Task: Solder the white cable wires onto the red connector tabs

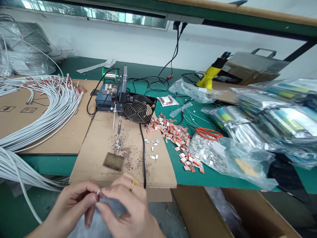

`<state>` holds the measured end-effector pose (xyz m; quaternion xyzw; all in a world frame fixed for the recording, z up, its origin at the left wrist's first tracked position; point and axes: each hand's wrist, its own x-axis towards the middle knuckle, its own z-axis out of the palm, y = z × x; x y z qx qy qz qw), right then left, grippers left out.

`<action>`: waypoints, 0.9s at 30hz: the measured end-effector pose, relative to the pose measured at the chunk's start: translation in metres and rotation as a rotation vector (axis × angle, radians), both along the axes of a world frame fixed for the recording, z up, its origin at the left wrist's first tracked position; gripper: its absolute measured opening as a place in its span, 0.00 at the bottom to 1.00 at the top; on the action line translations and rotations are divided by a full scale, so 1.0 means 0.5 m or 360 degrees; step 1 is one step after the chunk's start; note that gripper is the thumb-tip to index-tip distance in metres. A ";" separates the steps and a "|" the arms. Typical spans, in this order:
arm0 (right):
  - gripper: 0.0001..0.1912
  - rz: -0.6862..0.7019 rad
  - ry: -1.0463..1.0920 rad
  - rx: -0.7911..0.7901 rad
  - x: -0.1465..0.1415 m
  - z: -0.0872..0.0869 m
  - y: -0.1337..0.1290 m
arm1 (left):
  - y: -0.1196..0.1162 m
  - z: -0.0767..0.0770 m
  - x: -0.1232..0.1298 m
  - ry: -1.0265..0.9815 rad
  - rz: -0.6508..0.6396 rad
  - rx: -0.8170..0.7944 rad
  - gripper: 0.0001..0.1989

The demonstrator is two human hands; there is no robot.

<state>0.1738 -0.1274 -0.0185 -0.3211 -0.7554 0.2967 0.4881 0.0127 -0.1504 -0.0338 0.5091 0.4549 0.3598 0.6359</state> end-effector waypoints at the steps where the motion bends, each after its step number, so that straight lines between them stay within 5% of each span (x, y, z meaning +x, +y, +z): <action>1: 0.07 0.0067 -0.0045 -0.0140 0.007 0.006 0.003 | 0.002 0.002 -0.003 0.0008 -0.0033 -0.0014 0.22; 4: 0.04 0.0192 -0.0186 -0.0435 0.022 0.020 0.013 | 0.006 0.011 -0.007 0.0129 -0.0145 0.0078 0.26; 8: 0.03 0.0286 -0.0292 -0.0522 0.029 0.031 0.018 | 0.007 0.017 -0.008 0.0287 -0.0261 0.0301 0.27; 13: 0.07 0.0368 -0.0354 -0.0629 0.038 0.046 0.022 | 0.009 0.025 -0.011 0.0242 -0.0361 0.0247 0.27; 16: 0.10 0.0413 -0.0073 -0.0733 0.031 0.037 0.018 | 0.014 0.034 -0.003 0.0028 -0.0374 -0.0010 0.29; 22: 0.17 0.0469 0.1050 -0.1055 -0.026 -0.028 -0.008 | 0.020 0.036 0.019 -0.0437 -0.0393 -0.0401 0.27; 27: 0.20 0.0548 0.1256 -0.1191 -0.046 -0.054 -0.013 | 0.022 0.021 0.012 -0.0532 -0.0411 -0.0471 0.24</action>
